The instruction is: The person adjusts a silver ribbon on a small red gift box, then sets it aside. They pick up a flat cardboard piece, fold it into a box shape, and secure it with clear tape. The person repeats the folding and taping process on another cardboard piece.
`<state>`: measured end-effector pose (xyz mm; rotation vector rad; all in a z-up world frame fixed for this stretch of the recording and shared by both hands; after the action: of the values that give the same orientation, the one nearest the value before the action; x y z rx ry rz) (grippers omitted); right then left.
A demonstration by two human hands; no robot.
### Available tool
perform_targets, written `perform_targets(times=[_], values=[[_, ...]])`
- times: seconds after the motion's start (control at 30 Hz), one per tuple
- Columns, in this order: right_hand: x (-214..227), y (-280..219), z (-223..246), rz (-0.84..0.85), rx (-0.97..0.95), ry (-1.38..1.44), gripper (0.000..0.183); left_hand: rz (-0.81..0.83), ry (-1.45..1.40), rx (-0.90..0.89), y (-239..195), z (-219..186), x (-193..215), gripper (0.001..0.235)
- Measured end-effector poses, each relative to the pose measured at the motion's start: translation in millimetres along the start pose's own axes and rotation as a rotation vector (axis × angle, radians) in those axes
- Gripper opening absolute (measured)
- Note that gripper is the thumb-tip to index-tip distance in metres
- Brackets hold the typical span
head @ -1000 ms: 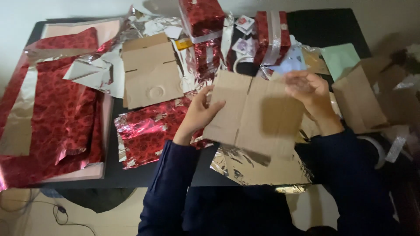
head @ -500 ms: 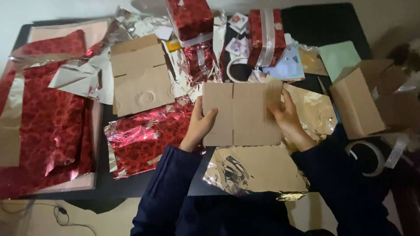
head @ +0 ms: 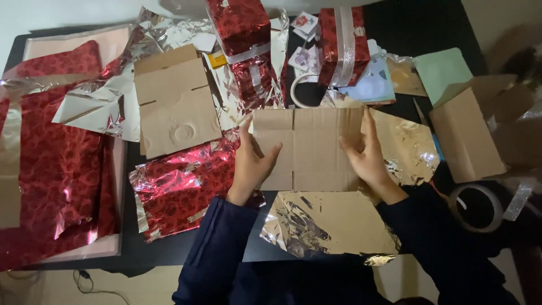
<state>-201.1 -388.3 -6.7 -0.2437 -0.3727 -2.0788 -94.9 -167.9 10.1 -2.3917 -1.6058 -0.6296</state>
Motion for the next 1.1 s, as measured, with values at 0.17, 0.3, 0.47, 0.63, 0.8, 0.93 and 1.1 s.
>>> perform_targets(times=[0.17, 0.3, 0.47, 0.63, 0.8, 0.93, 1.1], values=[[6.3, 3.2, -4.2, 0.044, -0.002, 0.07, 0.07, 0.019, -0.03, -0.042, -0.6, 1.0, 1.8, 0.08], [9.8, 3.2, 6.8, 0.039, 0.049, 0.104, 0.072, 0.019, -0.093, -0.067, 2.0, 11.7, 0.6, 0.078], [13.5, 5.8, -26.2, 0.076, -0.036, 0.252, 0.065, 0.048, -0.318, -0.071, 3.2, 14.5, -1.7, 0.067], [20.8, 8.7, -15.1, 0.084, -0.004, 0.25, 0.044, 0.069, -0.279, -0.193, 5.6, 14.8, 5.3, 0.04], [25.3, 7.8, -36.1, 0.004, 0.061, 0.068, 0.014, 0.005, -0.517, -0.373, 2.5, -4.4, 12.9, 0.03], [24.1, -4.2, 9.7, 0.009, 0.296, 0.108, 0.009, -0.03, -0.545, -0.41, 0.9, -6.0, 14.3, 0.025], [36.0, -9.5, 51.3, 0.054, 0.471, 0.111, 0.015, 0.053, -0.568, -0.422, -4.8, -10.6, 19.7, 0.04]])
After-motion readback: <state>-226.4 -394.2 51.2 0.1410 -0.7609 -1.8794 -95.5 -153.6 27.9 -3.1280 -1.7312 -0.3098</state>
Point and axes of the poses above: each hand's wrist, its own y-axis towards the middle knuckle, its own x-axis out of the back of the hand, z = x × y, the point moved 1 cm from there along y, towards the middle knuckle, and after that the axes turned 2 degrees about -x, right-handed, at the moved point
